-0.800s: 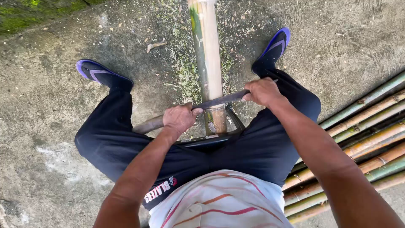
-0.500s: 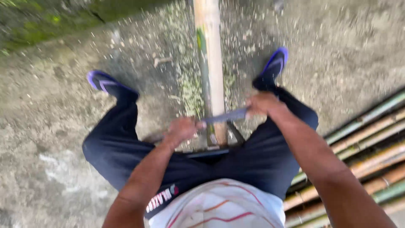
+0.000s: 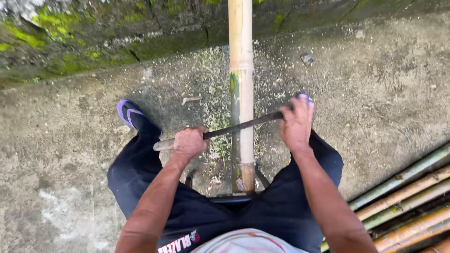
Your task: Shaving the outer layer of a bamboo stalk using a machete while sitting down.
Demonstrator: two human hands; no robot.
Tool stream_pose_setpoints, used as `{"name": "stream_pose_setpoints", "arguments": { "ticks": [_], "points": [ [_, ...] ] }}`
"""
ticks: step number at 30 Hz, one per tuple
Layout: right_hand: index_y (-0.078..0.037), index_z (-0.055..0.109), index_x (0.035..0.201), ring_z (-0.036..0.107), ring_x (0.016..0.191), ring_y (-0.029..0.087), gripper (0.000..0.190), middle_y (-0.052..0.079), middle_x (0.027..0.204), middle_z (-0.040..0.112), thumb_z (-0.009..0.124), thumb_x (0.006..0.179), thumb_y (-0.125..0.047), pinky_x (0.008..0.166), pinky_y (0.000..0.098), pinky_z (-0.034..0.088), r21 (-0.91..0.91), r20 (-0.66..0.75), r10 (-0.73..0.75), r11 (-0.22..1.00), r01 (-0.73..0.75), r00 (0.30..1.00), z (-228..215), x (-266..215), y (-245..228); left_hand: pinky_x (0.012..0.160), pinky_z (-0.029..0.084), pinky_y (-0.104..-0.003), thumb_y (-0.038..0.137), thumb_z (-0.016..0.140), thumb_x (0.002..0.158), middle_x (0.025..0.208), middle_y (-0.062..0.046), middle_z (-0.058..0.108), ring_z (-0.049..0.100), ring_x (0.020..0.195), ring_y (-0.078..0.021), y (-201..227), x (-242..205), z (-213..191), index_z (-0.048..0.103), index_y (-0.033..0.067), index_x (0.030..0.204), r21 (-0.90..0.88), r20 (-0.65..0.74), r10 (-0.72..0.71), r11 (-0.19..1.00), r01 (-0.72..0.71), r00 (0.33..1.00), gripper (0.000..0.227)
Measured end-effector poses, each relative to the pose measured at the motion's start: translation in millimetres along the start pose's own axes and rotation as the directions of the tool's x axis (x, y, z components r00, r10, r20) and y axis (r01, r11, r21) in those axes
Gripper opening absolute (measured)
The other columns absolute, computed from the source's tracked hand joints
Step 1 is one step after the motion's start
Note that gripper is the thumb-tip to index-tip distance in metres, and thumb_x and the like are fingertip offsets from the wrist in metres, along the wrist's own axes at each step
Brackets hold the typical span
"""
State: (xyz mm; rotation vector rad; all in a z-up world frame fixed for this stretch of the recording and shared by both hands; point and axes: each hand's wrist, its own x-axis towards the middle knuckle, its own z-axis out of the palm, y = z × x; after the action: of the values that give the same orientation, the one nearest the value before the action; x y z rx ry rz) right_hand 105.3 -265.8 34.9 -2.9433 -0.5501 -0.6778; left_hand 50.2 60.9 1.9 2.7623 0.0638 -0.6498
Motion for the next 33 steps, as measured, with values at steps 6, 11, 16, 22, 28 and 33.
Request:
{"name": "stream_pose_setpoints", "arguments": {
  "ticks": [6, 11, 16, 22, 28, 33],
  "points": [
    [-0.011, 0.047, 0.128, 0.073, 0.09, 0.026, 0.046, 0.014, 0.113, 0.066, 0.069, 0.093, -0.032, 0.075, 0.0418, 0.059, 0.636, 0.756, 0.496, -0.402, -0.659, 0.427, 75.5, -6.1, 15.3, 0.079, 0.055, -0.045, 0.03, 0.075, 0.083, 0.085, -0.013, 0.072, 0.072, 0.081, -0.0277, 3.8, 39.9, 11.6, 0.065, 0.0107, 0.094, 0.005, -0.16, -0.021, 1.0, 0.022, 0.987, 0.024],
    [-0.002, 0.058, 0.11, 0.07, 0.065, 0.021, 0.023, 0.012, 0.086, 0.071, 0.061, 0.103, -0.024, 0.057, 0.0342, 0.063, 0.57, 0.81, 0.468, -0.49, -0.66, 0.352, 101.1, 10.2, 26.2, 0.073, 0.054, -0.044, 0.027, 0.076, 0.08, 0.078, -0.009, 0.071, 0.068, 0.069, -0.0235, -0.9, 67.5, 28.2, 0.066, 0.0115, 0.085, 0.057, -0.312, 0.093, 0.995, -0.079, 0.945, 0.019],
    [0.001, 0.058, 0.1, 0.07, 0.057, 0.021, 0.026, 0.015, 0.078, 0.07, 0.052, 0.107, -0.023, 0.049, 0.0355, 0.06, 0.583, 0.806, 0.437, -0.475, -0.659, 0.399, 91.2, 11.6, 20.5, 0.068, 0.054, -0.04, 0.025, 0.069, 0.091, 0.076, -0.007, 0.068, 0.062, 0.056, -0.0153, -5.7, 82.3, 25.2, 0.067, 0.0115, 0.091, 0.057, -0.138, 0.093, 0.995, -0.086, 0.986, 0.013],
    [0.003, 0.058, 0.102, 0.07, 0.055, 0.022, 0.022, 0.016, 0.077, 0.069, 0.051, 0.106, -0.017, 0.048, 0.0342, 0.062, 0.688, 0.712, 0.51, -0.37, -0.624, 0.482, 80.6, 69.6, 16.6, 0.053, 0.056, -0.04, 0.023, 0.06, 0.098, 0.07, -0.004, 0.063, 0.059, 0.053, -0.0137, 5.1, 115.3, -23.1, 0.068, 0.0161, 0.102, -0.012, 0.066, -0.015, 1.0, 0.016, 0.998, 0.011],
    [0.004, 0.055, 0.102, 0.069, 0.057, 0.019, 0.025, 0.014, 0.077, 0.069, 0.044, 0.11, -0.017, 0.05, 0.0333, 0.062, 0.764, 0.641, 0.495, -0.333, -0.553, 0.587, 102.8, 121.2, 36.5, 0.057, 0.059, -0.042, 0.017, 0.057, 0.098, 0.069, -0.006, 0.065, 0.066, 0.057, -0.0185, 27.6, 150.1, -82.7, 0.067, 0.0143, 0.105, 0.015, 0.087, -0.07, 0.998, 0.069, 0.994, 0.013],
    [0.004, 0.057, 0.097, 0.065, 0.052, 0.019, 0.029, 0.013, 0.073, 0.065, 0.042, 0.111, -0.018, 0.046, 0.0348, 0.06, 0.782, 0.618, 0.471, -0.285, -0.555, 0.63, 84.0, 77.1, 14.1, 0.066, 0.062, -0.043, 0.018, 0.058, 0.096, 0.079, -0.01, 0.071, 0.072, 0.069, -0.0245, 7.4, 120.0, -41.4, 0.067, 0.0119, 0.106, 0.158, 0.102, 0.016, 0.987, -0.032, 0.995, 0.015]
  ]
}}
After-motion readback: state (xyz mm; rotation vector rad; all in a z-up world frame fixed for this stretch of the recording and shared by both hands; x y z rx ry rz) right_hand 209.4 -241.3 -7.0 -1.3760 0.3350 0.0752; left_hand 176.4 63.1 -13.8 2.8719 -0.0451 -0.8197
